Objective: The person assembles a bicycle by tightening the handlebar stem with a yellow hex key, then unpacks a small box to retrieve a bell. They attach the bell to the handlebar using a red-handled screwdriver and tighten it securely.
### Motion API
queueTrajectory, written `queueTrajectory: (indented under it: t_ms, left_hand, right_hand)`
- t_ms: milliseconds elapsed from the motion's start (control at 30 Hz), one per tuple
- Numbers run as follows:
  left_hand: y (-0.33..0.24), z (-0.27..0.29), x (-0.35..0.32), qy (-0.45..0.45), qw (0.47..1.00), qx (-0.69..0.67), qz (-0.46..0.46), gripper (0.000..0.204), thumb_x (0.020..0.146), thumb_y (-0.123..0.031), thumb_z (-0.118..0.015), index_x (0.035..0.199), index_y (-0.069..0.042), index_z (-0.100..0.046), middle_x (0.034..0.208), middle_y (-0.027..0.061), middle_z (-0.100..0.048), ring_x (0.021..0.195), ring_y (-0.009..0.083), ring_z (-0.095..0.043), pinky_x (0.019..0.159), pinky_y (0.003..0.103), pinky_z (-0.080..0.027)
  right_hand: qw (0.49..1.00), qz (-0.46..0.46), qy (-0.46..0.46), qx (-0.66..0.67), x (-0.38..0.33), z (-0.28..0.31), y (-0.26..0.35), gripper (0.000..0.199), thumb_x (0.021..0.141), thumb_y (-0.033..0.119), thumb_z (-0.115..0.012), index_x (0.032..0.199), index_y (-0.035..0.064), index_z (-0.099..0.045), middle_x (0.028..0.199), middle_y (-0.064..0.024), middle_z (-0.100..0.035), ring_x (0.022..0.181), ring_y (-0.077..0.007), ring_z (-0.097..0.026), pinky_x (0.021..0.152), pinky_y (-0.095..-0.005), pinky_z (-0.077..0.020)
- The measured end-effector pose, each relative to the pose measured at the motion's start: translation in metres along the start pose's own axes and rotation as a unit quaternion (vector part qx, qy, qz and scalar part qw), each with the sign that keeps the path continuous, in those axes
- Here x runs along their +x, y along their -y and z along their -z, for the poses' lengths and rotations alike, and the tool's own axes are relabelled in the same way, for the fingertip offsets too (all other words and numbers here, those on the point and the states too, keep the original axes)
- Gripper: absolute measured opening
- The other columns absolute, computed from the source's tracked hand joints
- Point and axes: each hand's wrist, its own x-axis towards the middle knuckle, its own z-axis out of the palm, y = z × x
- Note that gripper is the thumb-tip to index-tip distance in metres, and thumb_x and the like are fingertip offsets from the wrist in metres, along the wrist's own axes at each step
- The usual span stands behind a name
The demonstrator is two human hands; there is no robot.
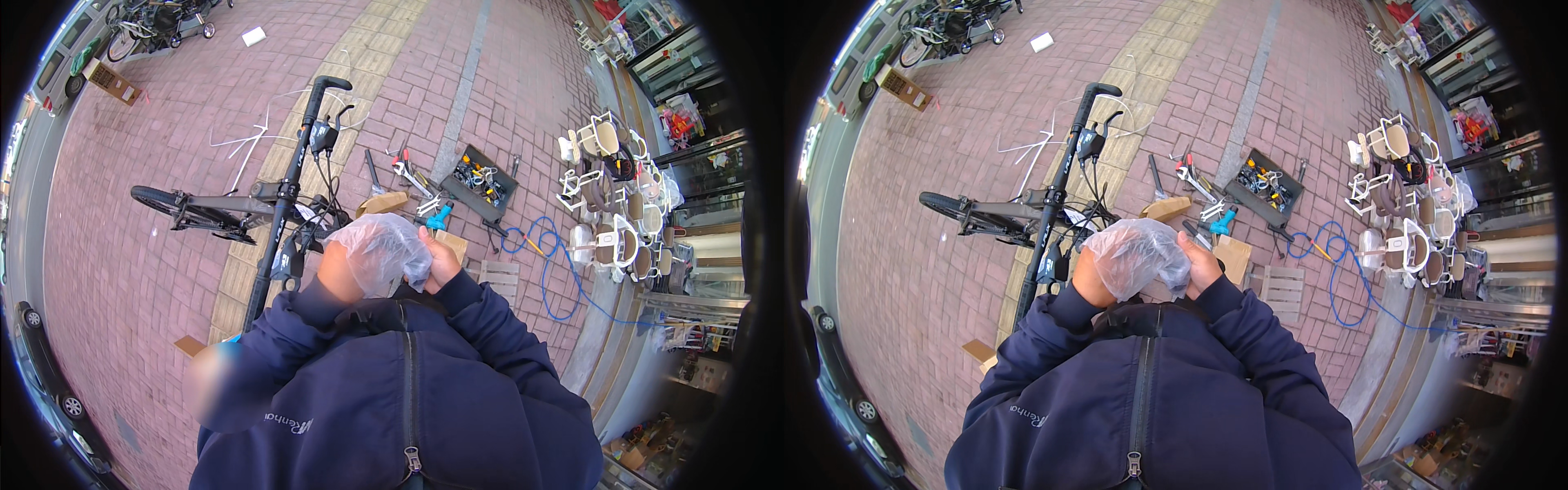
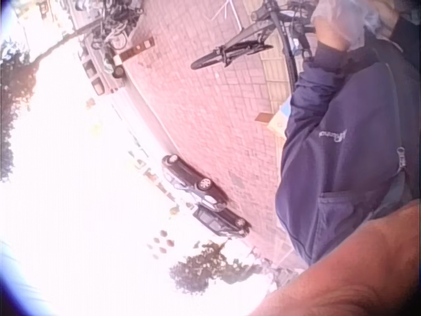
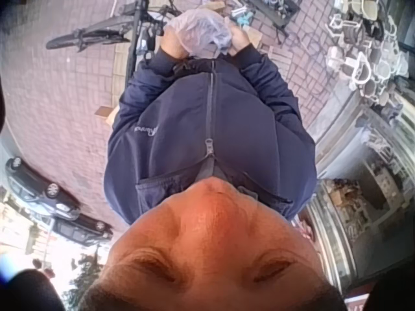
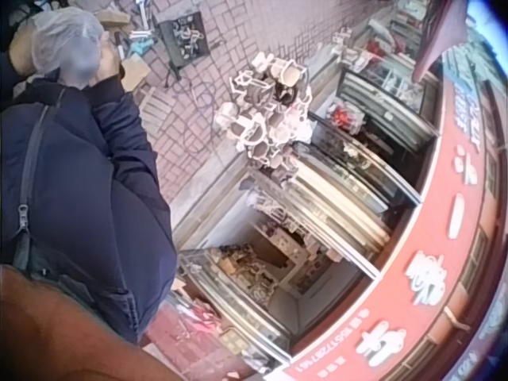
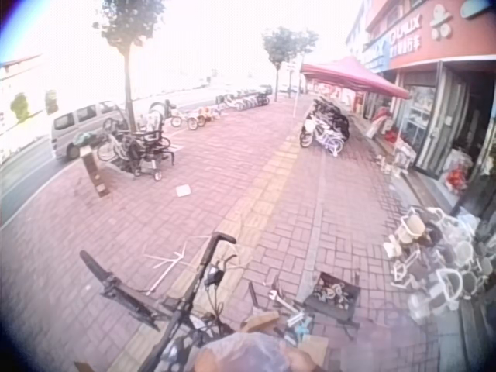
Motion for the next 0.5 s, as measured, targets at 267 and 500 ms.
queueTrajectory:
  t_ms: [267,500]
  left_hand:
    - [0.026,-0.025,-0.015,0.096,0.989,0.039,-0.110,0.052,0.083,-0.024,-0.075,0.129,-0.005,-0.059,0.124,0.0148,-0.062,0.117,0.0320,-0.059,0.101,0.040,-0.047]
    - [0.023,-0.039,-0.016,0.121,0.991,0.005,-0.059,0.056,0.081,-0.024,-0.076,0.131,-0.004,-0.058,0.118,0.0171,-0.065,0.112,0.0354,-0.062,0.099,0.043,-0.048]
  right_hand:
    - [0.990,0.085,-0.027,-0.112,0.019,0.020,-0.026,0.037,0.108,0.028,-0.052,0.123,-0.0039,-0.061,0.112,-0.0093,-0.071,0.095,-0.0160,-0.067,0.087,-0.0316,-0.0535]
    - [0.944,0.126,-0.144,-0.270,0.024,0.021,-0.034,0.033,0.106,0.027,-0.056,0.099,-0.0028,-0.068,0.086,-0.0030,-0.070,0.078,-0.0092,-0.061,0.070,-0.0290,-0.0506]
